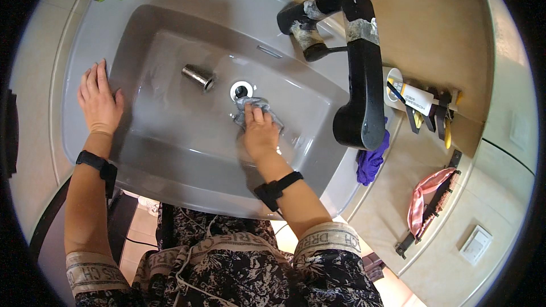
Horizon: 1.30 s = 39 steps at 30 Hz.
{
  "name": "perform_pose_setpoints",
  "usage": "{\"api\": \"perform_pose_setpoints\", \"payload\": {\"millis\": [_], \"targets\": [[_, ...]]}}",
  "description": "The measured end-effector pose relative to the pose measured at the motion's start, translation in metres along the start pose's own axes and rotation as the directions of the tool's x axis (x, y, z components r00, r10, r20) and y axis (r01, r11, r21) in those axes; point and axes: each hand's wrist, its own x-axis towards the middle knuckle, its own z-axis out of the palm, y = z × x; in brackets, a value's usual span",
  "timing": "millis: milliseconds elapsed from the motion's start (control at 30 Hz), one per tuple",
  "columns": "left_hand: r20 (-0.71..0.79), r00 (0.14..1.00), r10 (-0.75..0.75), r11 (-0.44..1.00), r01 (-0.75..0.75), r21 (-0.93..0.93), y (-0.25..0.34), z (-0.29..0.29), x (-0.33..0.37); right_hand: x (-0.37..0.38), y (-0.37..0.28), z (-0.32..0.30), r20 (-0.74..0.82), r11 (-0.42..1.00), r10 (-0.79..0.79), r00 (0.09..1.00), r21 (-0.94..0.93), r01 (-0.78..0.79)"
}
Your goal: Cleaning the bathroom sink, faucet, and drain components using a cloth and water.
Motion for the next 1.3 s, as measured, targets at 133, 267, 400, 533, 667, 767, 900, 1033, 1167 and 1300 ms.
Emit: {"api": "perform_pose_setpoints", "payload": {"millis": [133,267,400,533,667,767,900,1033,1167,1300], "targets": [[-0.014,1.000,0.010,1.000,-0.010,0.000,-0.002,0.001,0.000,-0.004,-0.017,0.006,-0.073,0.994,-0.029,0.997,0.106,0.037],[0.003,1.000,0.007,1.000,-0.007,0.013,-0.005,0.002,-0.001,-0.004,-0.010,0.001,-0.038,0.997,-0.058,0.998,0.051,0.060],[0.012,1.000,0.006,1.000,-0.006,0.017,0.000,-0.002,0.001,0.013,0.017,-0.010,0.027,0.984,-0.106,0.994,-0.142,0.109],[0.020,1.000,0.015,0.999,-0.015,0.035,0.001,-0.004,0.002,0.031,0.036,-0.011,-0.081,0.984,0.106,0.991,-0.135,-0.117],[0.003,1.000,0.011,1.000,-0.011,0.028,-0.002,0.000,-0.001,0.013,0.047,0.004,-0.119,0.981,0.173,0.978,0.112,-0.160],[0.008,1.000,0.005,1.000,-0.005,0.019,0.003,-0.002,0.002,-0.005,0.079,0.019,-0.105,0.970,0.038,0.994,0.244,-0.011],[0.001,1.000,-0.006,1.000,0.006,0.015,-0.003,-0.005,-0.001,0.010,0.123,-0.049,-0.577,0.823,0.285,0.765,0.556,0.113],[-0.008,1.000,0.003,1.000,-0.003,0.025,-0.001,0.002,-0.002,0.034,0.136,-0.119,-0.827,0.662,0.205,0.524,0.512,0.547],[-0.012,1.000,0.013,0.999,-0.013,0.041,0.002,0.001,0.000,0.034,0.136,-0.140,-0.723,0.161,0.304,0.620,0.680,0.715],[-0.001,1.000,0.015,0.999,-0.015,0.041,-0.002,-0.001,-0.001,0.021,0.125,-0.178,-0.507,-0.256,0.320,0.800,0.767,0.588]]}}
